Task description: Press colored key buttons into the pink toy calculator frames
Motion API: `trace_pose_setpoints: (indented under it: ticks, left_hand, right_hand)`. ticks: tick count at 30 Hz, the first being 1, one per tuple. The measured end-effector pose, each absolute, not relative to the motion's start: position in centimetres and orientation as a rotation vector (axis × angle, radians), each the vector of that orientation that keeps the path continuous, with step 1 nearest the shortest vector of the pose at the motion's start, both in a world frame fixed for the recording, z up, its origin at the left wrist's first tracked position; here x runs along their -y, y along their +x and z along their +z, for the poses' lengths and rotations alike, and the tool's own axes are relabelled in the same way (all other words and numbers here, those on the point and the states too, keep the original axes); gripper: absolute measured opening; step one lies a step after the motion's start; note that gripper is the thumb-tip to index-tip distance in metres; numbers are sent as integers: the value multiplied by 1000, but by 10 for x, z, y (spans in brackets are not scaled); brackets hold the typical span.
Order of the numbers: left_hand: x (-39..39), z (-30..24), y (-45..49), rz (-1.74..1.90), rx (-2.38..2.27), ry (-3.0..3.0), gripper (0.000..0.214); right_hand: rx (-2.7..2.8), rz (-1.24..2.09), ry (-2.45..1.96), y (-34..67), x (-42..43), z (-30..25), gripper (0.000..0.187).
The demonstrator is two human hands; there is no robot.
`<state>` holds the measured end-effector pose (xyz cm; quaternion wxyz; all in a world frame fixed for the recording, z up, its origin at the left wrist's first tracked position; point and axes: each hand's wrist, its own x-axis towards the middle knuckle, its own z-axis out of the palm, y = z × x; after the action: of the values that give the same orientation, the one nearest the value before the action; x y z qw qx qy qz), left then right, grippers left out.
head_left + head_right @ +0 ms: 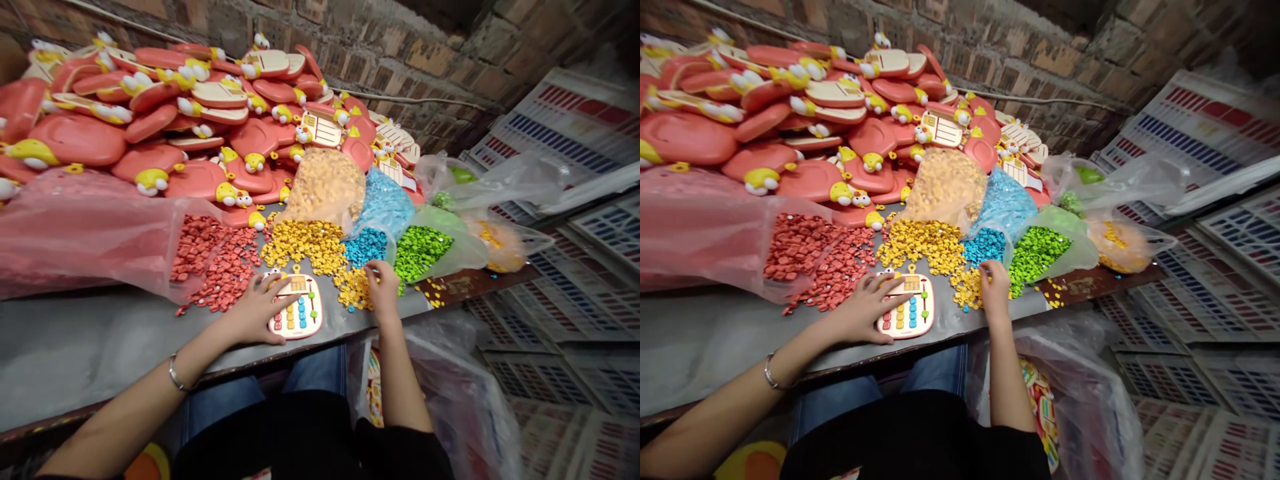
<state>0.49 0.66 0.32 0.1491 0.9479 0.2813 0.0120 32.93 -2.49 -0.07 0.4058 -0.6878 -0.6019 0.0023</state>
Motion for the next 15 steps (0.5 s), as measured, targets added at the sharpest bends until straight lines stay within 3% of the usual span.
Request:
trace_pose_setpoints:
  ticks: [5, 15]
  left_hand:
    - [-7, 1, 5, 40, -816, 2734, 96]
    - [-8, 0, 5, 60, -804, 2726, 98]
  right_hand:
    - [1822, 334, -1514, 244, 14, 0, 14]
    - [1985, 267, -1696, 221, 17, -8, 15]
